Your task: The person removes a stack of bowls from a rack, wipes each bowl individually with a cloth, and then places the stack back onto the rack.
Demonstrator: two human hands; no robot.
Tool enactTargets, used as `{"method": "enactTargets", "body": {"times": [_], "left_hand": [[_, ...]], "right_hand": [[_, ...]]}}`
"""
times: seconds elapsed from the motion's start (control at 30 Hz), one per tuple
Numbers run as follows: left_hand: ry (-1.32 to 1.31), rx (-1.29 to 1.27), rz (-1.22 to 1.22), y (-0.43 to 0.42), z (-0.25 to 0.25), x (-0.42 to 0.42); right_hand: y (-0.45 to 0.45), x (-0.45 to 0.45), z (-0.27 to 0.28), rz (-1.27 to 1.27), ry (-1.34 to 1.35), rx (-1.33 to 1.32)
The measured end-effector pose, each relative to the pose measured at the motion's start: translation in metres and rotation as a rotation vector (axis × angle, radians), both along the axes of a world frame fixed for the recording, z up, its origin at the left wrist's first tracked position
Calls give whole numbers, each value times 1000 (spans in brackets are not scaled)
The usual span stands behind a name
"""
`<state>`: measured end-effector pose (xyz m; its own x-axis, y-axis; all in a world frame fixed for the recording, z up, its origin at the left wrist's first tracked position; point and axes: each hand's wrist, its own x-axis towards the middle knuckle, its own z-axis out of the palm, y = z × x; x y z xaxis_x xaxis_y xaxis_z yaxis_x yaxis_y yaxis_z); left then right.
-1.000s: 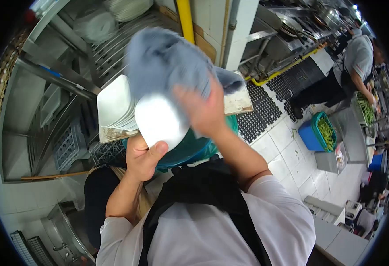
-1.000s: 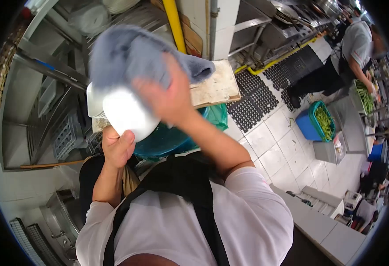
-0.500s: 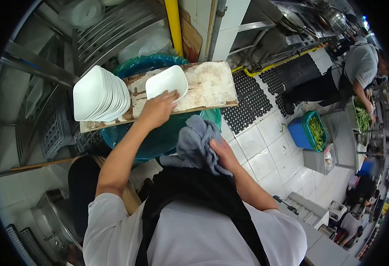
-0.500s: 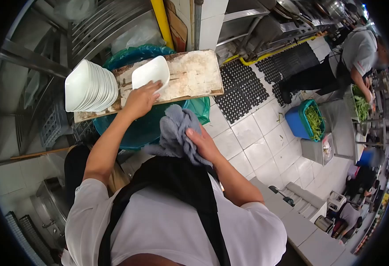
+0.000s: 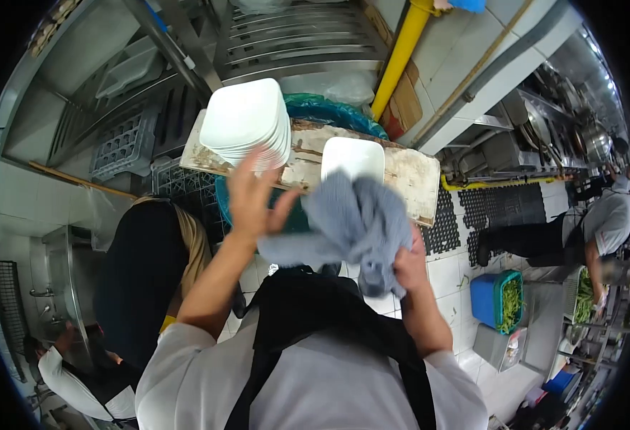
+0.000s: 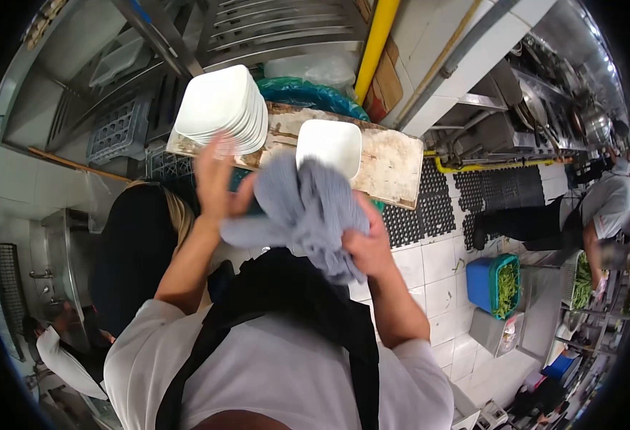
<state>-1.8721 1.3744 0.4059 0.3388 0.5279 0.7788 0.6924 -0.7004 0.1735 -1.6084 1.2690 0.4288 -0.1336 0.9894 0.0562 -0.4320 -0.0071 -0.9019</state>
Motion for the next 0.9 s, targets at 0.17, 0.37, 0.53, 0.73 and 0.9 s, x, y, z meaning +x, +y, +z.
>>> {"method": "enactTargets", "body": {"times": [0.17, 0.37, 0.53, 0.73, 0.9], "left_hand": [[-289, -384, 290, 34, 13, -56], [-532, -553, 74, 64, 1, -67], [-619, -590, 38, 66, 1, -70], [-601, -584, 49, 65, 0, -71], [-658, -740, -29, 70, 1, -75]], "right_hand": [[122, -88, 101, -186, -662, 658], [240, -182, 87, 163, -1892, 762], [246, -196, 51, 484, -1904, 644], [240, -187, 71, 608, -1725, 579], [249, -174, 79, 459, -961, 333]]}}
